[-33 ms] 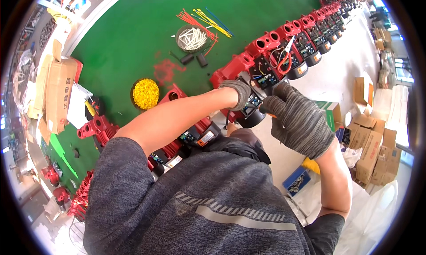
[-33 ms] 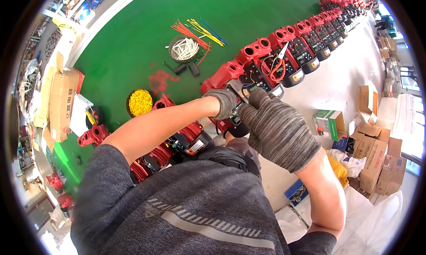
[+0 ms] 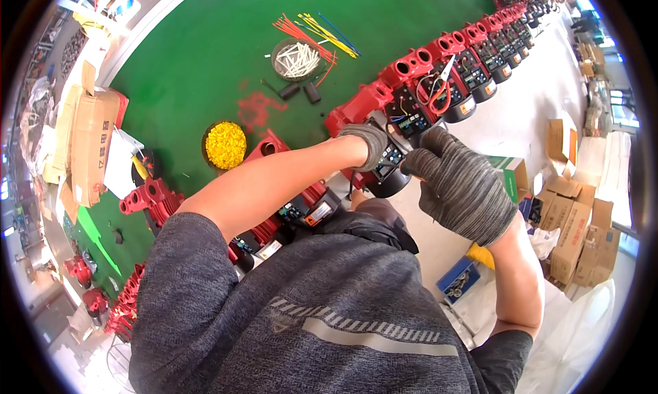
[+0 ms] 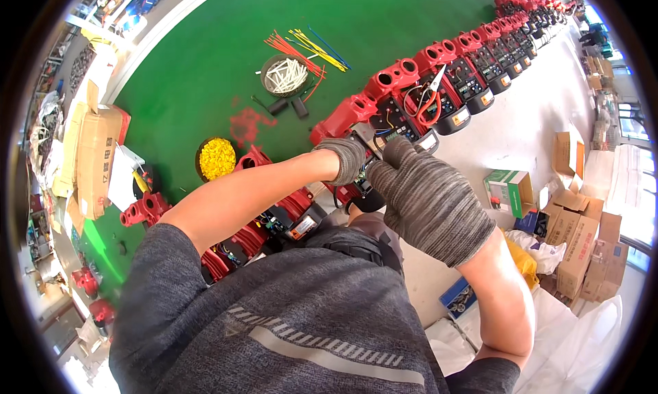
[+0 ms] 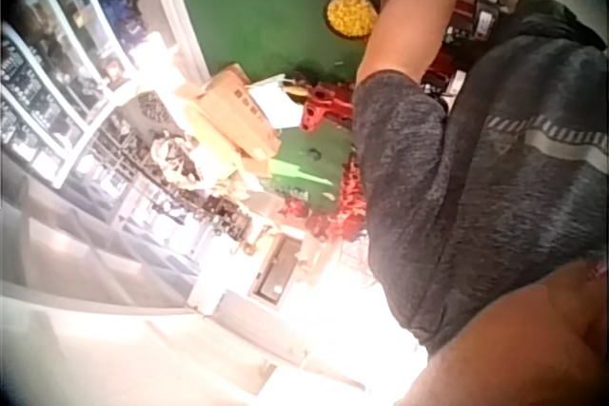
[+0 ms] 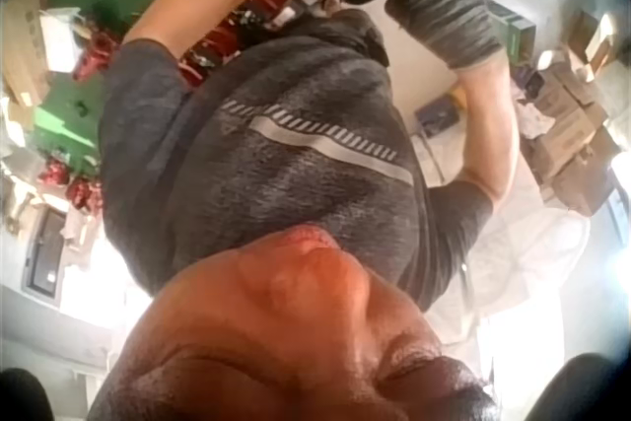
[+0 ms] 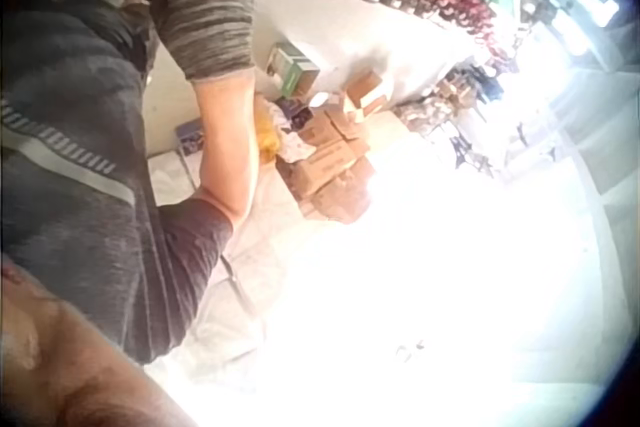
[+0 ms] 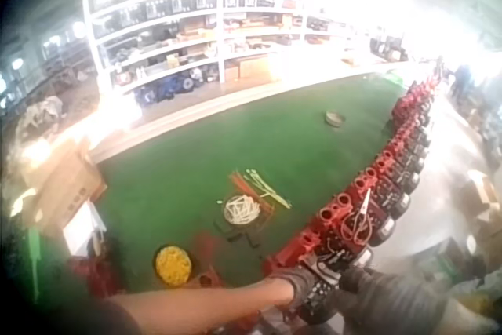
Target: The person assembles electric water pumps by connecting wires into the motor terminal boxes and tightening screws with a screwdriver.
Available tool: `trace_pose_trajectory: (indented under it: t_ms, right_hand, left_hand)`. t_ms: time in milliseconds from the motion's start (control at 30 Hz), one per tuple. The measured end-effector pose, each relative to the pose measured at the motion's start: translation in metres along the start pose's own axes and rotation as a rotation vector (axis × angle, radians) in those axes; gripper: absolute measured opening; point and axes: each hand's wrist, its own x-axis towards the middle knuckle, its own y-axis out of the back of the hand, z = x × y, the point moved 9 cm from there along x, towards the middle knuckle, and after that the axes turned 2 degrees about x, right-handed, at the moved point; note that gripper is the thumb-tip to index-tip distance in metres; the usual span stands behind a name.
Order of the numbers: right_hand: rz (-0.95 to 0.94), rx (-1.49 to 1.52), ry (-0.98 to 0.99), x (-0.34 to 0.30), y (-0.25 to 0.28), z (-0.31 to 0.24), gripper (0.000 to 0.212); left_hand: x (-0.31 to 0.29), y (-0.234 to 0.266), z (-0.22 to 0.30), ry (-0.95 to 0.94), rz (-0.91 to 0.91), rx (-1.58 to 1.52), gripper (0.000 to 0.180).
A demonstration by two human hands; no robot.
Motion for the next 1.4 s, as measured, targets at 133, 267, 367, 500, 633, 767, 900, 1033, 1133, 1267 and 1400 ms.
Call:
trace_pose_trajectory:
  t_ms: [133,267,367,500,633,767,900,1033,1133,1267,1400]
  right_hand:
    - [-0.094,0.003,0.034,0.0,-0.009,-0.003,0.04]
    - [-0.104,0.021,0.131,-0.001,-0.006,-0.007,0.037]
    - [-0.037,0.061,0.127,0.004,0.005,-0.018,0.04]
    - [-0.157,-0.201,-0.27,-0.001,-0.012,0.02,0.042]
    - [0.089,-0.023,0.103,-0.003,0.006,-0.008,0.033]
    - [-0.013,-0.098,-0.057,0.0,0.003,-0.002,0.025]
    - [-0.102,-0.135,-0.197,-0.005,-0.01,0.019,0.029]
    - [0.045,-0.048,0.02,-0.006,0.002,0.003,0.031]
    - [0.041,-0.024,0.049,-0.006,0.003,-0.004,0.031]
    - [-0.166,-0.159,-0.253,-0.001,-0.009,0.01,0.025]
    - [0.089,-0.175,0.038,-0.003,0.002,-0.008,0.022]
  left_hand:
    - [0.006,-0.004,-0.001,-0.038,0.006,0.011,0.021]
    - [0.001,0.002,0.0,-0.039,0.024,-0.063,0.02]
    - [0.006,-0.005,-0.003,-0.039,0.029,-0.031,0.02]
    - [0.004,0.002,-0.001,-0.076,-0.066,-0.045,0.019]
    - [0.009,0.004,0.004,-0.12,-0.049,-0.005,0.019]
    - [0.024,-0.037,-0.017,-0.047,-0.119,0.036,0.018]
    - [-0.015,0.029,-0.001,0.038,-0.055,-0.201,0.018]
    - [-0.02,0.026,-0.005,0.022,-0.032,-0.406,0.017]
    - [-0.005,0.004,-0.008,-0.081,0.009,-0.174,0.017]
    - [-0.003,0.0,-0.009,-0.088,-0.013,-0.203,0.016]
    - [-0.001,-0.001,-0.011,-0.062,0.049,-0.201,0.016]
